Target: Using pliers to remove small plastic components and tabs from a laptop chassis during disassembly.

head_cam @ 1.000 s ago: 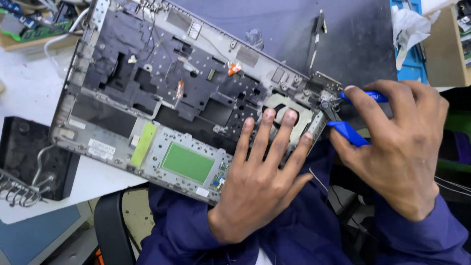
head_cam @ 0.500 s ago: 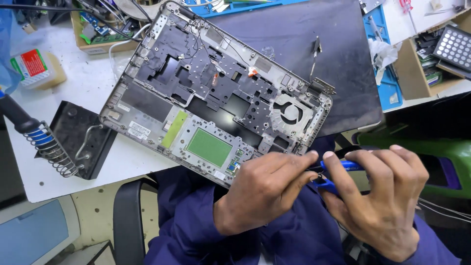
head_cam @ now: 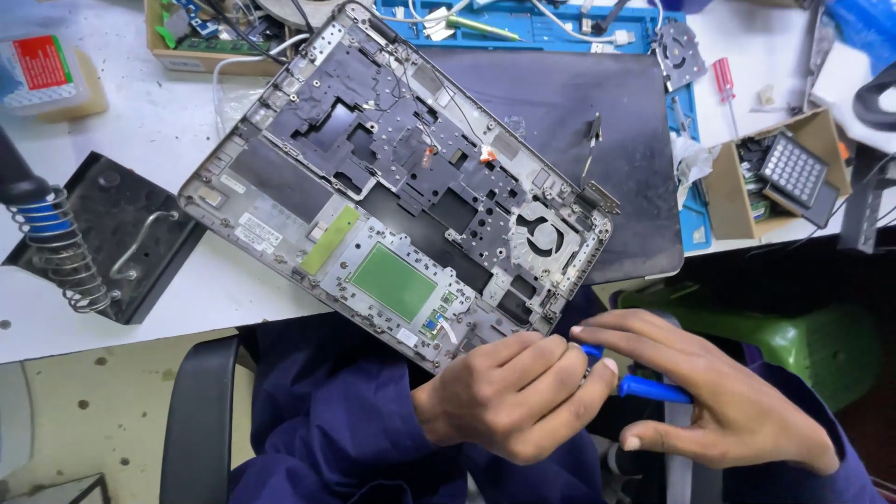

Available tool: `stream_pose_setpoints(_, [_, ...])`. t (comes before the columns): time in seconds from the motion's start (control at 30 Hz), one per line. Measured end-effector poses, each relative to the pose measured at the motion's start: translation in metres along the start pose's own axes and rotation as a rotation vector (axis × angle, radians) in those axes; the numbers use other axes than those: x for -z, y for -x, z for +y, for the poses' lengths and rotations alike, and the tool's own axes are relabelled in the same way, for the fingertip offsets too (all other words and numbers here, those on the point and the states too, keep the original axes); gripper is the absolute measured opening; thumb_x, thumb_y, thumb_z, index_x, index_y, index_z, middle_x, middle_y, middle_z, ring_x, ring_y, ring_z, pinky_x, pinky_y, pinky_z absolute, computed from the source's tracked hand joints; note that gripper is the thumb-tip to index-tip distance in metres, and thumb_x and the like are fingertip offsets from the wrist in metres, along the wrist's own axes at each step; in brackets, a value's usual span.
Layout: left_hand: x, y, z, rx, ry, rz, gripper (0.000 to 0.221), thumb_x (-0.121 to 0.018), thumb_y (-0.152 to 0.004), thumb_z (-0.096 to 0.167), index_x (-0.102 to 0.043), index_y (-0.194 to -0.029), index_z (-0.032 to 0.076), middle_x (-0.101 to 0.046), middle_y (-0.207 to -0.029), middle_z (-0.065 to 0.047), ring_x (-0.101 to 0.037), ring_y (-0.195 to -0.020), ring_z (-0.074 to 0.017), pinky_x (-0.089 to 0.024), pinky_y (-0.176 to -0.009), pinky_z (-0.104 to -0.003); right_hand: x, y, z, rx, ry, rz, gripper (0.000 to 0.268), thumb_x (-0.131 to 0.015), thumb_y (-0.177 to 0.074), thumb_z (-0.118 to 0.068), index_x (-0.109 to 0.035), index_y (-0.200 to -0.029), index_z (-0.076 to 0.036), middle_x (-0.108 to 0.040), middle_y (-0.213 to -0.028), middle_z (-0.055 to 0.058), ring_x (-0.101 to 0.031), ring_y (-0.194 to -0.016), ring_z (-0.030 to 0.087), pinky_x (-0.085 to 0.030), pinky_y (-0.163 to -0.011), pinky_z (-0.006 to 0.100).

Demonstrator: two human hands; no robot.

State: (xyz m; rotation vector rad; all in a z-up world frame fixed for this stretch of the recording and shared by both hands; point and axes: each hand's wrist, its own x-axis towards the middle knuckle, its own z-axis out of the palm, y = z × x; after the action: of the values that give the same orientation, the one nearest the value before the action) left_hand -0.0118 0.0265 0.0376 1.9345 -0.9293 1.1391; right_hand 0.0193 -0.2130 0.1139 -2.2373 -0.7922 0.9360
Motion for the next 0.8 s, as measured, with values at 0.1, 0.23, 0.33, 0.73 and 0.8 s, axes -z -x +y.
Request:
stream_pose_setpoints(0.1, [0.003,0.007,0.002,-0.033,0.002,0.039,0.021,-0.054,-0.112,0.008,-0.072,-0.105,0.0,-0.069,-0.09,-0.011,-0.07,-0.079,-0.0212,-0.054,-0.069,-0.03,0.0,-0.003,0.004,0.046,0.068,-0.061,0.067,-0.074,-0.087,-0.019,-0.048,-0.147,-0.004,-0.054,-0.143,0.016,-0.055,-0.137,0.03,-0.045,-0.111,0.042])
stream_pose_setpoints(0.23, [0.01,0.01,-0.003,0.083,-0.007,0.029,0.016,-0.056,-0.112,0.014,-0.07,-0.111,0.007,-0.073,-0.107,-0.012,-0.072,-0.092,-0.0266,-0.057,-0.078,-0.033,0.014,-0.017,-0.003,0.02,0.465,0.062,0.054,-0.063,-0.082,-0.022,-0.054,-0.133,-0.005,-0.06,-0.123,0.013,-0.062,-0.113,0.028,-0.048,-0.1,0.04])
stream_pose_setpoints(0.33, [0.014,0.019,-0.01,0.272,-0.107,-0.105,0.021,-0.061,-0.111,0.012,-0.063,-0.131,0.008,-0.073,-0.118,-0.014,-0.074,-0.11,-0.0327,-0.061,-0.089,-0.039,0.026,-0.03,0.008,-0.161,1.184,0.24,0.061,-0.063,-0.087,-0.043,-0.051,-0.136,-0.01,-0.057,-0.113,0.015,-0.057,-0.095,0.033,-0.049,-0.089,0.046])
stream_pose_setpoints(0.73, [0.009,0.049,-0.027,0.441,-0.192,-0.394,0.038,-0.067,-0.099,0.037,-0.07,-0.125,0.01,-0.07,-0.127,-0.016,-0.061,-0.126,-0.0393,-0.049,-0.109,-0.049,0.035,-0.075,0.005,-0.551,1.466,0.164,0.054,-0.053,-0.091,-0.056,-0.057,-0.125,-0.015,-0.062,-0.104,0.01,-0.065,-0.087,0.03,-0.055,-0.078,0.045])
stream_pose_setpoints(0.8, [0.009,0.048,-0.027,0.448,-0.197,-0.406,0.04,-0.069,-0.098,0.041,-0.07,-0.125,0.011,-0.07,-0.128,-0.016,-0.061,-0.128,-0.0388,-0.048,-0.109,-0.049,0.032,-0.076,0.005,-0.488,1.588,0.219,0.05,-0.057,-0.088,-0.054,-0.06,-0.12,-0.016,-0.062,-0.099,0.008,-0.063,-0.082,0.028,-0.054,-0.072,0.041])
